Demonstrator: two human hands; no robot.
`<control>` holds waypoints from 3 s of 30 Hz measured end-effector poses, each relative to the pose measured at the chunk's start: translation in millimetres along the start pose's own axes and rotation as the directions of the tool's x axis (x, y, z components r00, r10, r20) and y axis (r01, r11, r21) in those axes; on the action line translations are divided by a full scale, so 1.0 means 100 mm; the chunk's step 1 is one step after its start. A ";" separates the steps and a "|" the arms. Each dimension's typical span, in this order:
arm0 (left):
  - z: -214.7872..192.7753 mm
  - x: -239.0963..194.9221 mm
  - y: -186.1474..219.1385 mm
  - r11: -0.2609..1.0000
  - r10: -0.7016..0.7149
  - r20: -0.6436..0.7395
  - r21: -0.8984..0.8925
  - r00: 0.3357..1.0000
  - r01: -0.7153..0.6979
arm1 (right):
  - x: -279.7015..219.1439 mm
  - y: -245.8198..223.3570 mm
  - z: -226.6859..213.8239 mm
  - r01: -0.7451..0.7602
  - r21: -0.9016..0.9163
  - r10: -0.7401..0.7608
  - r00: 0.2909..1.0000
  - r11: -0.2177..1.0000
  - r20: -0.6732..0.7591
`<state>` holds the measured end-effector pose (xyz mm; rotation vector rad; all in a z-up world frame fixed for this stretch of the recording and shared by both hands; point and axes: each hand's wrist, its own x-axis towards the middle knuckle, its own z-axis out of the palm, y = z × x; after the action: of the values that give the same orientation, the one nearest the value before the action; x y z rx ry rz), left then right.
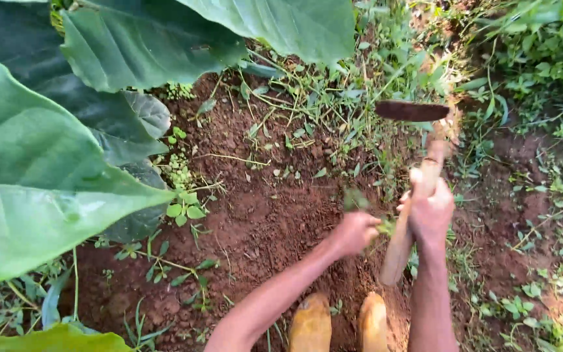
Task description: Using a hand hoe to clear weeds and grass from a patch of soil in a field.
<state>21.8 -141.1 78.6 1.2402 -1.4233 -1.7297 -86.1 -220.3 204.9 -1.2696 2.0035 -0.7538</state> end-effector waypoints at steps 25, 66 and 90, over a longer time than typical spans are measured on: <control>-0.98 1.67 -0.33 0.485 0.224 -0.331 0.853 0.917 0.190 | -0.16 0.89 0.17 -0.403 0.444 0.409 0.908 0.800 0.088; -1.29 1.49 -0.32 0.930 -0.368 -0.607 -0.231 0.705 0.287 | -0.20 1.28 0.61 -0.551 0.471 0.506 0.831 0.689 0.231; -0.86 1.09 -0.61 0.832 -0.270 -0.727 -0.506 0.631 -0.227 | -0.04 1.35 0.93 -0.454 0.695 0.489 0.856 0.558 0.166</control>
<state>63.0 -255.0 -11.9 1.3873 -0.3223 -1.1873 -87.9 -178.7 45.9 -0.2192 1.6677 -1.1313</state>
